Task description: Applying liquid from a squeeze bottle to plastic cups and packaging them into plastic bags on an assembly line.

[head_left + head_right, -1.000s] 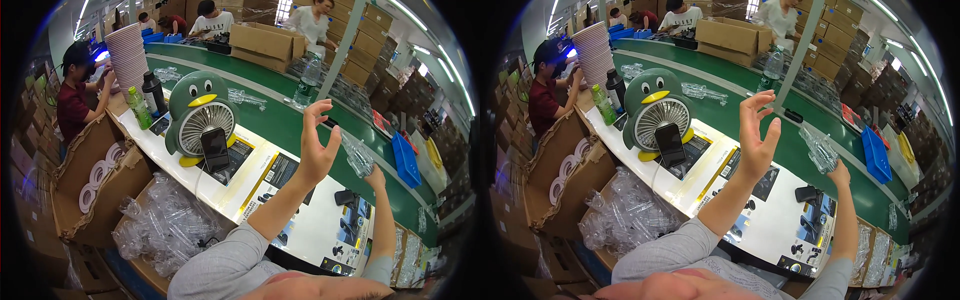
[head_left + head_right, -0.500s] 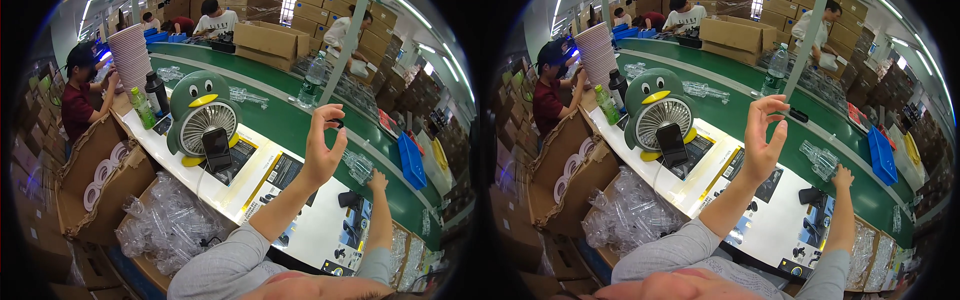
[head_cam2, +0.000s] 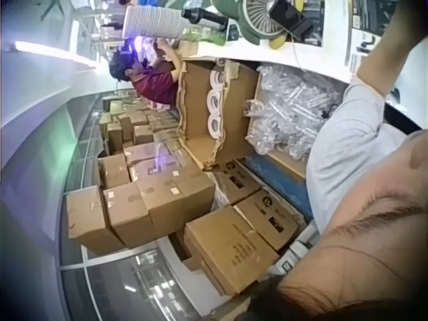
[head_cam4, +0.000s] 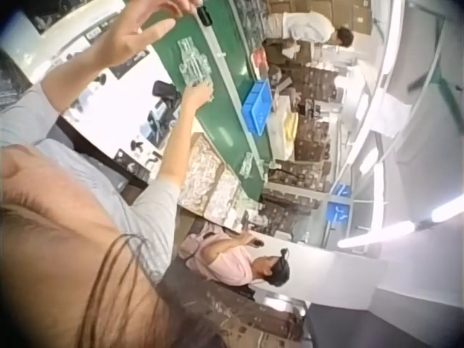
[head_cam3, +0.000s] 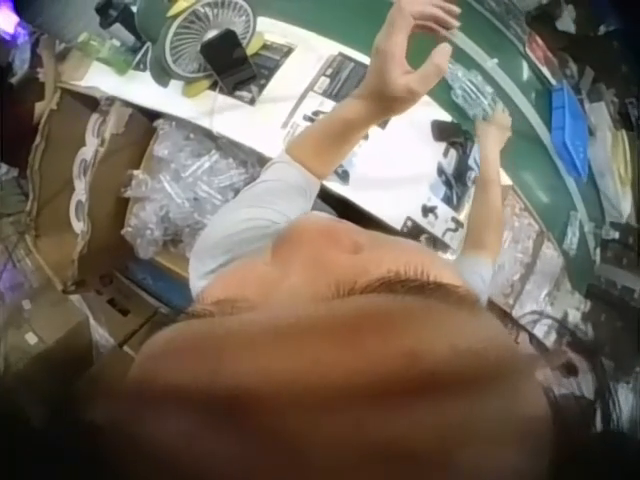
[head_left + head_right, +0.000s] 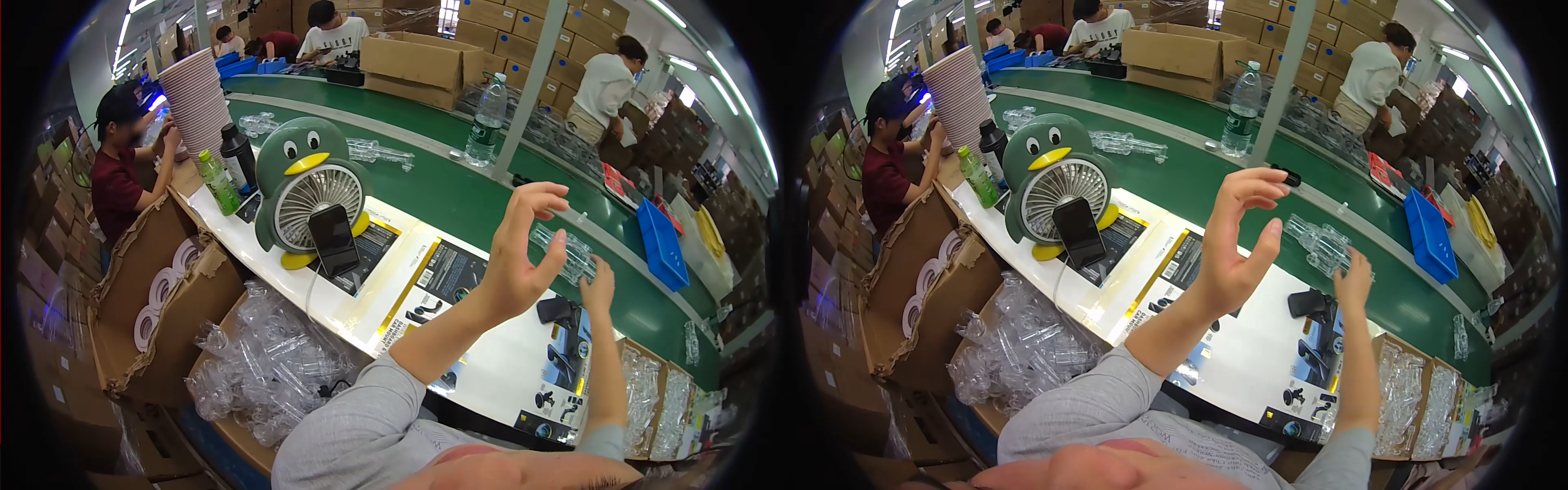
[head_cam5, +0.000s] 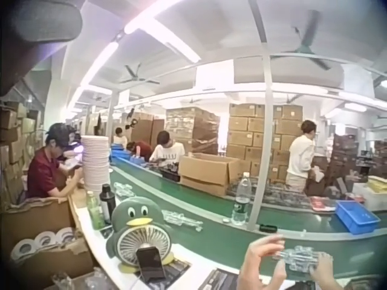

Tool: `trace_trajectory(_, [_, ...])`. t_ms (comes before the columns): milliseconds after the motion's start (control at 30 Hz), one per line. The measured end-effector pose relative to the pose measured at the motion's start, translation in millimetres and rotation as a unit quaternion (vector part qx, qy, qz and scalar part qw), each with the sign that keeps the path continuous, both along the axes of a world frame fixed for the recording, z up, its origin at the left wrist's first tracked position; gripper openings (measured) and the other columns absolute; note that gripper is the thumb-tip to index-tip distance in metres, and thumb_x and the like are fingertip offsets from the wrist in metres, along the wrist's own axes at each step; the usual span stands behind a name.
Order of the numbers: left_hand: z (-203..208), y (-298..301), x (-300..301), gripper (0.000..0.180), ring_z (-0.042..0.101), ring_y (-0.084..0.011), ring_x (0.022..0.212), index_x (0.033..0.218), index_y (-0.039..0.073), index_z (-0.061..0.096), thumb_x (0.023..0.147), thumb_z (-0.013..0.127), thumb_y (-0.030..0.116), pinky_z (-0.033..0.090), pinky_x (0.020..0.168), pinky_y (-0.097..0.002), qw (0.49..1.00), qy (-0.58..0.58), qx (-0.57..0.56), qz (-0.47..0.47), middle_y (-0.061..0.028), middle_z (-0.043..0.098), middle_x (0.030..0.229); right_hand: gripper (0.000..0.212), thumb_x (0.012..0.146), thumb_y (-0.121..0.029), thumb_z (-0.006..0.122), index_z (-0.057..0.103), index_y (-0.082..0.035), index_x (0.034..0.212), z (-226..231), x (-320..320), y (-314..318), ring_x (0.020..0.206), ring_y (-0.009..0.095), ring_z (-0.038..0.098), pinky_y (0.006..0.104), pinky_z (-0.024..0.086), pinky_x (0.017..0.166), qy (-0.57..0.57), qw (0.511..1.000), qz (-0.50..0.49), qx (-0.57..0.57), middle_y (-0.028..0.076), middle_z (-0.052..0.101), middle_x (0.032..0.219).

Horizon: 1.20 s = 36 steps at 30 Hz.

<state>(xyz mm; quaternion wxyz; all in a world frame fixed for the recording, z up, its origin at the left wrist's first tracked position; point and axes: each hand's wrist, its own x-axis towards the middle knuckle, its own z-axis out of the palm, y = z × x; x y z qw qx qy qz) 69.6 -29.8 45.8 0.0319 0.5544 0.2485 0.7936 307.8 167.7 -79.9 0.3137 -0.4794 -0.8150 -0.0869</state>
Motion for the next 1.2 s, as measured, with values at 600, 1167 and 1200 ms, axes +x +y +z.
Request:
trace_trajectory(600, [-114, -172, -94, 0.009, 0.054, -0.0200, 0.070, 0.089, 0.003, 0.047, 0.081, 0.050, 0.000, 0.045, 0.062, -0.0280, 0.859, 0.298, -0.076, 0.409, -0.0120, 0.055, 0.076, 0.021, 0.068, 0.006, 0.055, 0.056, -0.003, 0.087, -56, -34, -123, 0.080, 0.028, 0.053, 0.0341, 0.043, 0.071, 0.237, 0.941, 0.240, -0.002, 0.012, 0.056, 0.086])
trace_trajectory(1167, [-342, -245, -148, 0.051, 0.049, -0.0397, 0.105, 0.114, 0.005, 0.050, 0.073, 0.067, 0.030, 0.043, 0.088, -0.0433, 0.436, 0.308, -0.766, 0.357, -0.0244, 0.052, 0.112, 0.018, 0.070, 0.007, 0.053, 0.056, -0.002, 0.084, -44, -30, -123, 0.076, 0.025, 0.055, 0.0308, 0.045, 0.067, 0.306, 0.926, 0.218, -0.036, 0.010, 0.056, 0.082])
trace_trajectory(1200, [-340, -249, -156, 0.053, 0.052, -0.0392, 0.103, 0.113, 0.005, 0.052, 0.070, 0.070, 0.031, 0.045, 0.086, -0.0432, 0.449, 0.296, -0.777, 0.327, -0.0232, 0.055, 0.109, 0.018, 0.070, 0.007, 0.053, 0.056, -0.002, 0.084, -43, -30, -123, 0.076, 0.025, 0.055, 0.0308, 0.045, 0.067, 0.307, 0.925, 0.220, -0.035, 0.010, 0.056, 0.082])
